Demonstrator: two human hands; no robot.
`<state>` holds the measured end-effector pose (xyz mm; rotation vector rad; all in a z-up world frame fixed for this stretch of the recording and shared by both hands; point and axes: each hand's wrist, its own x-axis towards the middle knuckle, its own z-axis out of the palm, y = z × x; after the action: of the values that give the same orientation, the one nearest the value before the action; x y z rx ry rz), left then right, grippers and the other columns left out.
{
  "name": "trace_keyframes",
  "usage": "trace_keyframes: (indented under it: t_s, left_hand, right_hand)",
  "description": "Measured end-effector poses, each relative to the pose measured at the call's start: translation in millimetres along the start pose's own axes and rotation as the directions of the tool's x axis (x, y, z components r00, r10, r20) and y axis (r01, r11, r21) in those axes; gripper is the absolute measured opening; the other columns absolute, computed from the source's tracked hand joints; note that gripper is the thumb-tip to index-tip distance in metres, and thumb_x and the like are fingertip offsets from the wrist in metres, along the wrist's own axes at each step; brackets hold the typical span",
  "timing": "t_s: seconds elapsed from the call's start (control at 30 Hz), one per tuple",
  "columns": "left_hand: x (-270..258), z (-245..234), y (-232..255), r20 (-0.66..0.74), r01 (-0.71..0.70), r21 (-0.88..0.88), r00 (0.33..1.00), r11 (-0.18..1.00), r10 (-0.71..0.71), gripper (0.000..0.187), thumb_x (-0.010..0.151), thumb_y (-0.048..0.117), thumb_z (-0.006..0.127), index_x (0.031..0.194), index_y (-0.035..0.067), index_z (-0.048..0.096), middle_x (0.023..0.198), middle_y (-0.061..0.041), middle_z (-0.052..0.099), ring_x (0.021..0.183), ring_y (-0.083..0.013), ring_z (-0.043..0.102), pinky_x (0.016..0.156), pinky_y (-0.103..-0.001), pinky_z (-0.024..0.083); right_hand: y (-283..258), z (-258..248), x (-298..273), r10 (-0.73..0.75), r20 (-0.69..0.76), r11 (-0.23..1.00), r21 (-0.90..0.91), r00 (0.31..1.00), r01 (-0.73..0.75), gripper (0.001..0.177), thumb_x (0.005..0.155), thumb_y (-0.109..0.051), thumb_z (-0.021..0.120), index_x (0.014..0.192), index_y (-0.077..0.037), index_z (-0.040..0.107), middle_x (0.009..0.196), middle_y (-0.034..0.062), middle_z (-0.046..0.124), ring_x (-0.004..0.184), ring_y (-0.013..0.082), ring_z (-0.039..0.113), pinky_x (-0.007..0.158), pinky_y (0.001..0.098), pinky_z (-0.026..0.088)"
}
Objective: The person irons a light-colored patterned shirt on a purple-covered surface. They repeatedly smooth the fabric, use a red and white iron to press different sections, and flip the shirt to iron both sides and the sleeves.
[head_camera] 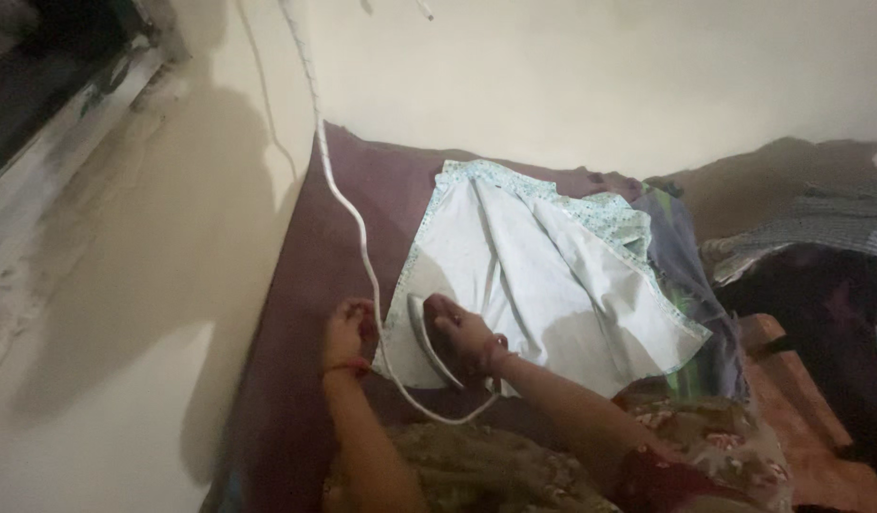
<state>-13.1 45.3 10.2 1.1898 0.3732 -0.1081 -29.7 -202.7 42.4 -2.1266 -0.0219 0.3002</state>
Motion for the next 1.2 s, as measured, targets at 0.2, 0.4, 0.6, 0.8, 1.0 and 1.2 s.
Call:
trace_keyframes:
  t_s: [0.2,0.4,0.6,0.8,1.0,1.2]
  left_hand:
    - [-15.7,-13.1,9.4,-0.036,-0.099,-0.036,0.995,0.994,0.098,0.022,0.105,0.013,0.046,0.112,0.004,0.066,0.097,-0.005,0.072,0.073,-0.0145,0.066,0.066,-0.030,0.057]
    - [-0.6,-9.9,7.9,-0.067,-0.098,0.009,0.993,0.995,0.099,0.023,0.104,0.010,0.048,0.116,0.003,0.066,0.100,-0.007,0.070,0.069,-0.0143,0.064,0.063,-0.030,0.057]
    - [1.9,-3.2,7.6,-0.141,0.025,0.225,0.990,0.974,0.007,0.023,0.104,0.012,0.048,0.115,0.004,0.067,0.096,-0.006,0.071,0.070,-0.0136,0.066,0.063,-0.031,0.054]
    - [12.2,-3.9,-5.6,-0.087,-0.075,0.122,0.993,0.990,0.085,0.018,0.101,0.007,0.052,0.113,0.004,0.065,0.093,-0.004,0.068,0.071,-0.0122,0.064,0.065,-0.029,0.053]
    - [9.5,-9.5,-4.7,-0.157,-0.065,0.135,0.984,0.989,0.086,0.015,0.102,0.009,0.053,0.109,0.005,0.065,0.090,-0.003,0.066,0.068,-0.0133,0.059,0.063,-0.028,0.051]
    - [5.4,-8.6,7.2,-0.196,-0.080,0.200,0.973,0.977,0.119,0.014,0.100,0.009,0.054,0.106,0.004,0.066,0.090,-0.002,0.066,0.070,-0.0122,0.061,0.064,-0.028,0.051]
  right_hand:
    - [-26.3,26.9,2.8,-0.057,-0.009,0.993,-0.106,0.998,0.056,0.059,0.098,-0.036,0.059,0.153,-0.022,0.045,0.139,0.0191,0.065,0.128,0.0334,0.062,0.109,0.0374,0.046]
    - [-25.5,37.2,55.2,-0.077,-0.094,0.996,-0.050,0.993,0.073,0.060,0.096,-0.034,0.061,0.152,-0.020,0.047,0.136,0.0205,0.066,0.129,0.0334,0.062,0.107,0.0369,0.048]
    - [-11.3,23.8,29.3,-0.029,0.082,0.993,-0.116,0.996,0.038,0.063,0.098,-0.034,0.059,0.157,-0.022,0.040,0.138,0.0206,0.063,0.126,0.0311,0.063,0.109,0.0366,0.047]
    - [-14.6,36.5,-3.6,-0.033,0.122,0.998,0.066,0.992,0.025,0.061,0.096,-0.033,0.061,0.154,-0.019,0.046,0.131,0.0216,0.071,0.120,0.0294,0.067,0.104,0.0382,0.050]
    - [-42.7,65.7,42.9,-0.103,0.030,0.994,0.038,0.994,0.101,0.063,0.097,-0.034,0.064,0.154,-0.015,0.045,0.134,0.0220,0.067,0.123,0.0304,0.066,0.104,0.0374,0.051]
    - [-36.2,65.3,11.2,-0.057,0.230,0.998,-0.002,0.972,0.059,0.066,0.098,-0.036,0.059,0.158,-0.019,0.036,0.138,0.0193,0.063,0.121,0.0335,0.066,0.108,0.0390,0.046]
